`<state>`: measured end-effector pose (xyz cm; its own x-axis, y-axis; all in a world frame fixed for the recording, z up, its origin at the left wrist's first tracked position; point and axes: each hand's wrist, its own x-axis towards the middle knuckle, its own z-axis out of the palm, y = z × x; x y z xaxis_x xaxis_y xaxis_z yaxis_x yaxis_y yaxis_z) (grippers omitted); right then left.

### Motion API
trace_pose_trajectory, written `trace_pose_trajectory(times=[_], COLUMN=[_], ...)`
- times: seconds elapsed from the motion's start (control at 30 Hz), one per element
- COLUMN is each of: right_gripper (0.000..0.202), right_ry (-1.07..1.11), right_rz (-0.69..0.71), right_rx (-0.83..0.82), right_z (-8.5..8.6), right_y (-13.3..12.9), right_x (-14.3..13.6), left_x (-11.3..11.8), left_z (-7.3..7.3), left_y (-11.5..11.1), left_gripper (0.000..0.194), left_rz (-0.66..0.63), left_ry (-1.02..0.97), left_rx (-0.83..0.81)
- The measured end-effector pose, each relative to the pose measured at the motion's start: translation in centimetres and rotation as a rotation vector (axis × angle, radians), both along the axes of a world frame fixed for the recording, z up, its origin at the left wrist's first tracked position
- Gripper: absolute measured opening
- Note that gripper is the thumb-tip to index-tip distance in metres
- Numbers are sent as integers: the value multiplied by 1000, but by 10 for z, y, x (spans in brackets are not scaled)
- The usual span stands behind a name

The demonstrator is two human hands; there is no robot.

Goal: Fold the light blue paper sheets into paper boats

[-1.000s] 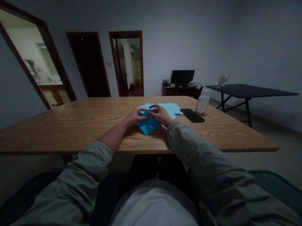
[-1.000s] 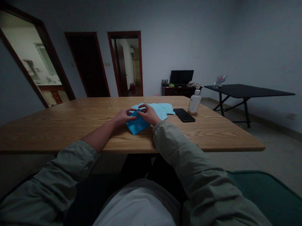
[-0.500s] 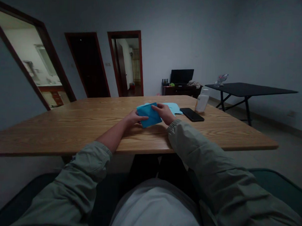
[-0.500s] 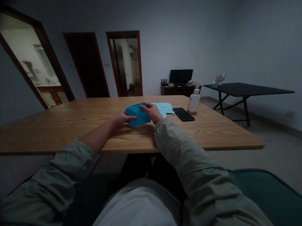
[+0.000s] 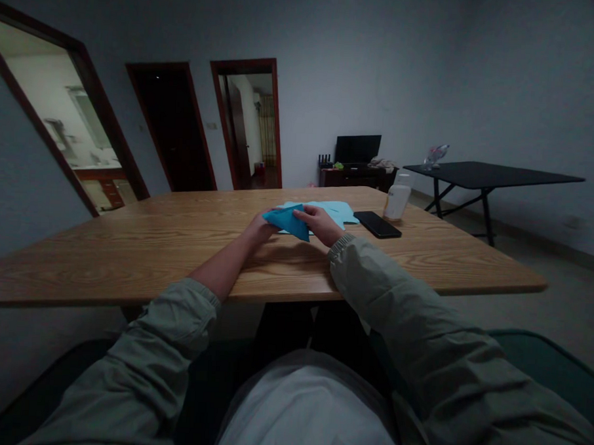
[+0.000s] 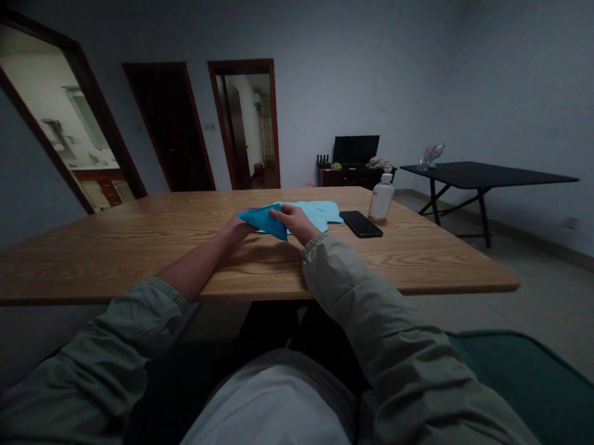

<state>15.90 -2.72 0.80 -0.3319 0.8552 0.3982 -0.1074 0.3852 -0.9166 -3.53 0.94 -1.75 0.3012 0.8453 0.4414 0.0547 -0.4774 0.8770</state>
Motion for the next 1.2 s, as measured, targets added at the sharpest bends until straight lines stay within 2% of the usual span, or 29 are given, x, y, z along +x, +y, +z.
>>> trace_pose_trajectory(times=[0.07,0.17,0.27,0.33,0.43,0.53,0.67,0.73,0.8,0.9,1.07,1.2], right_gripper=[40,40,40,37,35,46,34,30,29,29,34,35], right_ry=[-10,-58,-133,-157,-110,-59,-194,-254,-267,-278,-352,-354], right_rz=[-23,-113,-203,-212,-184,-185,-76,8,29,-29,-216,-314], right_rx=[51,122,175,206,190,77,-52,-85,-96,-37,189,263], right_z=[0,-1,-4,-6,-9,-10,-12,-14,-15,-14,-9,-8], right_y=[0,4,9,12,14,14,13,14,15,17,19,20], right_x=[0,2,4,4,2,1,2,2,4,8,17,19], left_x=[2,6,7,7,6,6,6,5,3,-2,-12,-15], left_z=[0,2,6,9,12,13,15,16,17,17,14,13], left_y=[-5,-16,-26,-31,-33,-31,-28,-28,-27,-24,-17,-16], left_gripper=[53,55,59,62,55,43,33,31,32,38,46,46], left_rz=[1,-75,-144,-165,-132,-67,-6,17,30,51,89,80], left_ry=[-85,-148,-203,-228,-236,-257,-334,-352,-347,-293,-169,-77], left_rx=[-74,-199,-255,-272,-280,-277,-272,-276,-289,-308,-284,-269])
